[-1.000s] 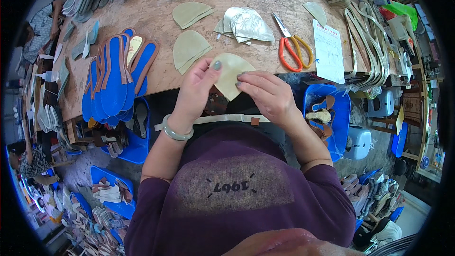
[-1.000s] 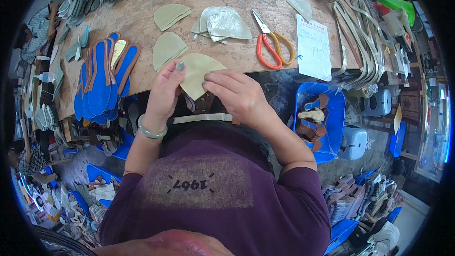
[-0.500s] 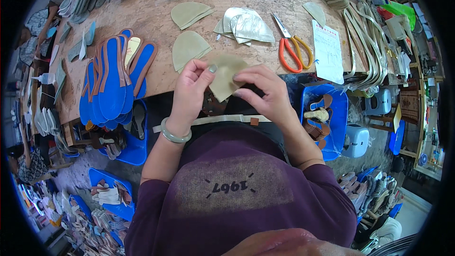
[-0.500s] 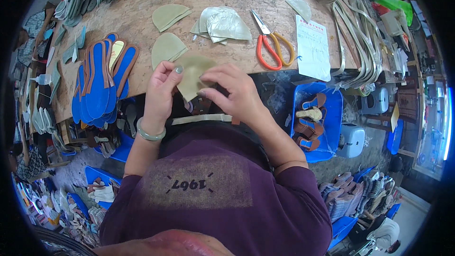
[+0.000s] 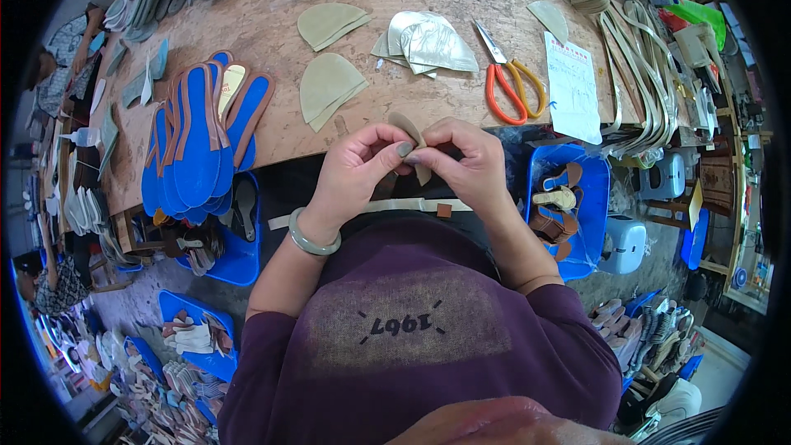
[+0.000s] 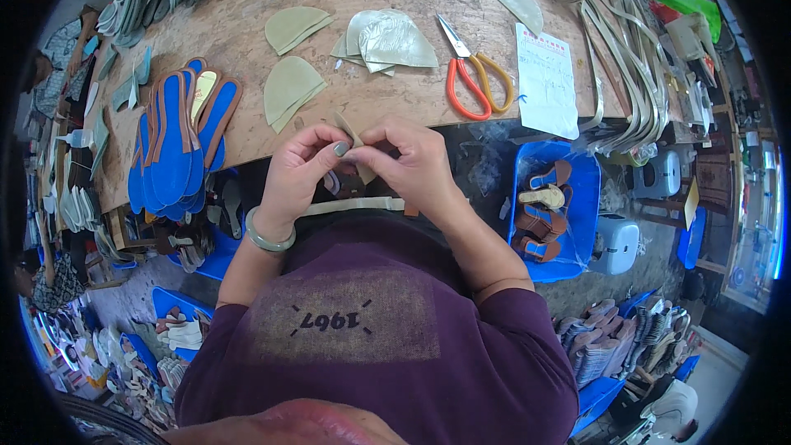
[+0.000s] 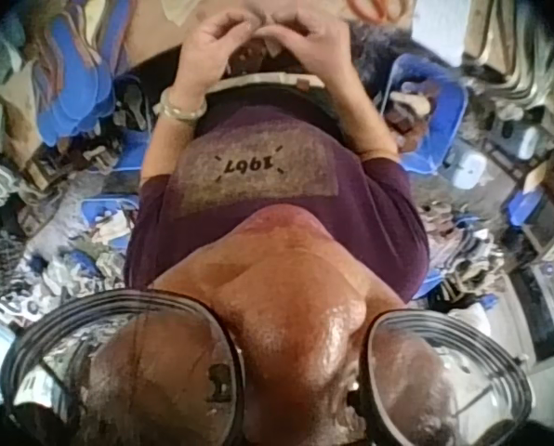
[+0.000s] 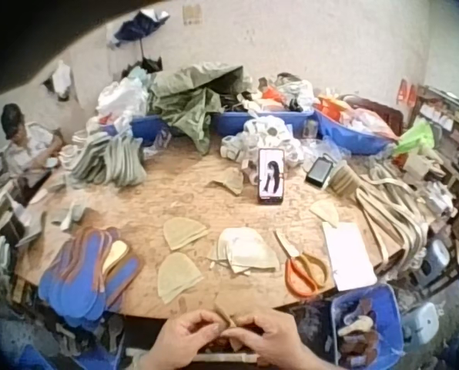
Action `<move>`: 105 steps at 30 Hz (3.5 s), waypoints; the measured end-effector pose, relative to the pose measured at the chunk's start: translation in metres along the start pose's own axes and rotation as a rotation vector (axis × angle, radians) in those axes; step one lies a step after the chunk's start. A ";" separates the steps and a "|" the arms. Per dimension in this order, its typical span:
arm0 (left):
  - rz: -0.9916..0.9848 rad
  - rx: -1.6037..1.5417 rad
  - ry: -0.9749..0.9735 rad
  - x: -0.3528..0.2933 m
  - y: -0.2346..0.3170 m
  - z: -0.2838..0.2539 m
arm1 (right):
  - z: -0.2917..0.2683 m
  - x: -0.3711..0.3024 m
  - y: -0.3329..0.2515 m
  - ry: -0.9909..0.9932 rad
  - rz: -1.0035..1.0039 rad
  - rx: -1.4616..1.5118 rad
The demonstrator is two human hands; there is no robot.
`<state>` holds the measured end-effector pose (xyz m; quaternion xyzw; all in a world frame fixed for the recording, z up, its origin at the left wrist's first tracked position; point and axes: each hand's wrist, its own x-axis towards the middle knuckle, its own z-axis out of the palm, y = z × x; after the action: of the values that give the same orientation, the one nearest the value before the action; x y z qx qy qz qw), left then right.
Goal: The person assembles shoe components by hand at a workbench. They pick up beige semi-circular insoles and thin brown strips, aligning and pressing them together to form a single unit. The person handles the materials one at a time, repeatedly folding and pressing the edges to secure the assembly.
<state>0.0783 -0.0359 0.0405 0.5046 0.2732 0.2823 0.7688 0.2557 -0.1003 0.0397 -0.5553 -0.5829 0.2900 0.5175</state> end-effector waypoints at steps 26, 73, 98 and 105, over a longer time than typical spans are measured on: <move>0.029 0.339 0.233 -0.001 0.002 0.006 | -0.003 0.010 -0.006 -0.076 -0.117 -0.188; 0.354 0.523 0.196 0.018 -0.003 0.007 | -0.004 0.021 0.019 -0.107 0.241 0.116; 0.171 -0.072 0.129 0.016 -0.015 0.007 | 0.010 0.014 0.028 -0.152 0.200 0.491; 0.198 0.082 0.088 0.008 -0.013 0.004 | 0.011 0.015 0.022 -0.144 0.291 0.738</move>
<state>0.0889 -0.0371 0.0292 0.5474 0.2669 0.3673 0.7030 0.2554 -0.0792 0.0206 -0.3874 -0.3897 0.5882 0.5934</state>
